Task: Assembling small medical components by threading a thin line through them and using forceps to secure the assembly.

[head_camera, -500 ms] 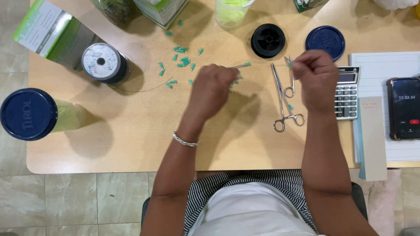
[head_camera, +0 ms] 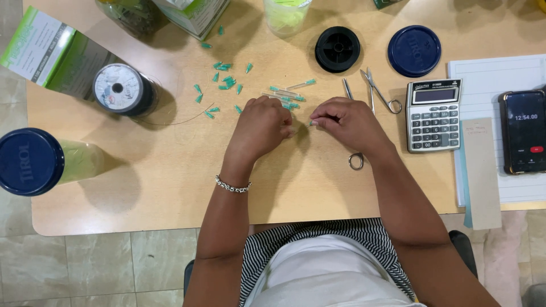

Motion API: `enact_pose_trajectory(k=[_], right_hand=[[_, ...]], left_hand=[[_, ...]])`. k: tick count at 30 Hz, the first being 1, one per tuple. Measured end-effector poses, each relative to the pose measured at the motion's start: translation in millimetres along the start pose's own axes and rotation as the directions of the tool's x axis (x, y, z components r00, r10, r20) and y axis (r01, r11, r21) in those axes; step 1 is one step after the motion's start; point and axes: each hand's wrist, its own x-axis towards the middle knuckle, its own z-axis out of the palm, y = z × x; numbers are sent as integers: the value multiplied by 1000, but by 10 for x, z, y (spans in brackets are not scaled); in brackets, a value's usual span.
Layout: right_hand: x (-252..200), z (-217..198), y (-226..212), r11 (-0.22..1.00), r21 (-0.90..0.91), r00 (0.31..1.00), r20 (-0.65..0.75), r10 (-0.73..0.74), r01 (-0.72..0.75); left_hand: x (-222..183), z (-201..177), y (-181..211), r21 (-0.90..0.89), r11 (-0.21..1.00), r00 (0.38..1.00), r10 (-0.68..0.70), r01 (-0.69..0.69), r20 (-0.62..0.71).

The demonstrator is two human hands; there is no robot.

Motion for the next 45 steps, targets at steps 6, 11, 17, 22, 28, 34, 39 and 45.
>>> enact_pose_trajectory(k=[6,11,17,22,28,34,39,45], right_hand=[[282,-183,472,886,-448,917,-289,-273,123],[760,-345,271,883,-434,976,-189,106,-179],[777,-428,0,951,-244,972,-183,148,-191],[366,-296,-246,948,318,992,-123,35,6],[126,-52,-48,830,551,987,-159,-2,90],[117,-11,87,772,629,989,-148,-2,96],[153,-55,257,681,725,974,-214,74,108],[126,-75,401,602,798,977,-139,161,14]], left_hand=[[21,140,-67,28,998,987,56,-53,-150],[13,158,-6,55,994,889,112,-98,-443],[47,96,129,-239,960,794,-31,-145,-607],[41,67,379,-790,608,854,-372,-72,-364],[46,189,453,-708,679,899,-166,-193,-404],[63,215,425,-568,778,824,-119,-268,-553],[63,175,421,-446,836,754,-61,-319,-654],[38,168,437,-468,810,749,-55,-353,-660]])
